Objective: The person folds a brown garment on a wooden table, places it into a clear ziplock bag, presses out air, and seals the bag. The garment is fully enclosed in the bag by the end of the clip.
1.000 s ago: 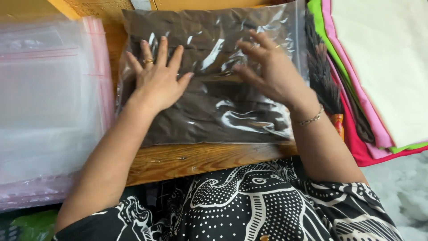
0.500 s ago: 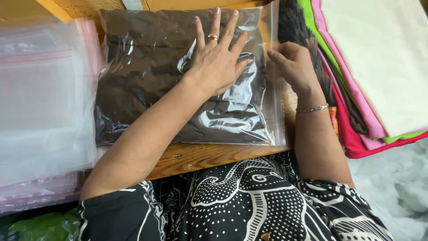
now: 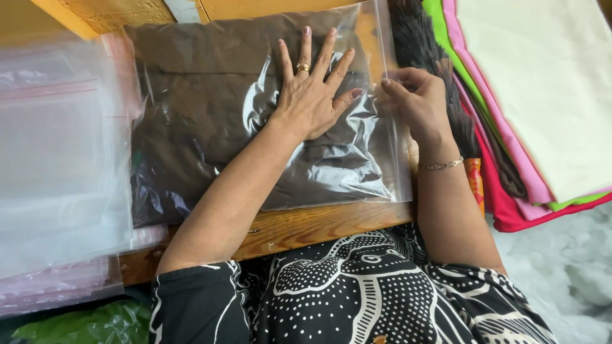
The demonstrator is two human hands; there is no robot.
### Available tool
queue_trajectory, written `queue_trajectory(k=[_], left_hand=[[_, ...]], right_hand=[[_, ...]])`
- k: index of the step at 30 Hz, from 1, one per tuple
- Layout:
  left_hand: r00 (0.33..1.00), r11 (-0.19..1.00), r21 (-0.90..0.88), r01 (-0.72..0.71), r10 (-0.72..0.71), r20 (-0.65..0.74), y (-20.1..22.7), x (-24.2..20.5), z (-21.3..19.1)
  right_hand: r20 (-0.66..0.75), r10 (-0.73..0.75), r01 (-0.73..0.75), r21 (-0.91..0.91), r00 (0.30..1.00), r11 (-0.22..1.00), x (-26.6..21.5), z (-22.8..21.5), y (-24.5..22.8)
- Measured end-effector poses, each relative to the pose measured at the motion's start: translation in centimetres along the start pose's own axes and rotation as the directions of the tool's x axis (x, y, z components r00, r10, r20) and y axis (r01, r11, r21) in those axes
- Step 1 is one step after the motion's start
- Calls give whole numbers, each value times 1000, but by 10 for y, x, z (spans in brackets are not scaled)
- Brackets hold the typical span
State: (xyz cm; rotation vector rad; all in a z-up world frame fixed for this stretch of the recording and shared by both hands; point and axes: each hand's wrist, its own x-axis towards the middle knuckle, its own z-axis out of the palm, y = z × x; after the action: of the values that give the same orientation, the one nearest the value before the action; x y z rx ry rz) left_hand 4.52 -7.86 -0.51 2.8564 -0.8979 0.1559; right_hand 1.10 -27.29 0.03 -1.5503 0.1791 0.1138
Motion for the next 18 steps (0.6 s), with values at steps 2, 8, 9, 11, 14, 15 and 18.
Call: queue_trajectory(k=[2, 8, 9, 11, 14, 15, 18], left_hand=[[999, 1000, 5, 10, -10, 40, 1, 0, 2], [1000, 1000, 8, -7, 8, -23, -1, -2, 8], [1000, 1000, 8, -8, 8, -23, -1, -2, 7], [1000, 1000, 8, -9, 9, 0, -2, -3, 5], [999, 1000, 11, 17, -17, 27, 0, -3, 3], [999, 1000, 11, 19, -19, 28, 1, -4, 3], [1000, 999, 32, 8, -9, 9, 1, -5, 1]], right_hand=[[-223, -186, 56, -487, 957, 871, -1, -4, 4], [-128, -353, 215, -592, 927, 777, 3, 0, 16], [-128, -353, 214, -592, 927, 777, 3, -2, 19], [-81, -526, 318, -715, 847, 622, 4, -4, 23], [6, -718, 329, -891, 696, 312, -1, -2, 23], [7, -717, 330, -891, 697, 312, -3, -1, 22], [-66, -736, 318, -873, 673, 369, -11, 6, 8]])
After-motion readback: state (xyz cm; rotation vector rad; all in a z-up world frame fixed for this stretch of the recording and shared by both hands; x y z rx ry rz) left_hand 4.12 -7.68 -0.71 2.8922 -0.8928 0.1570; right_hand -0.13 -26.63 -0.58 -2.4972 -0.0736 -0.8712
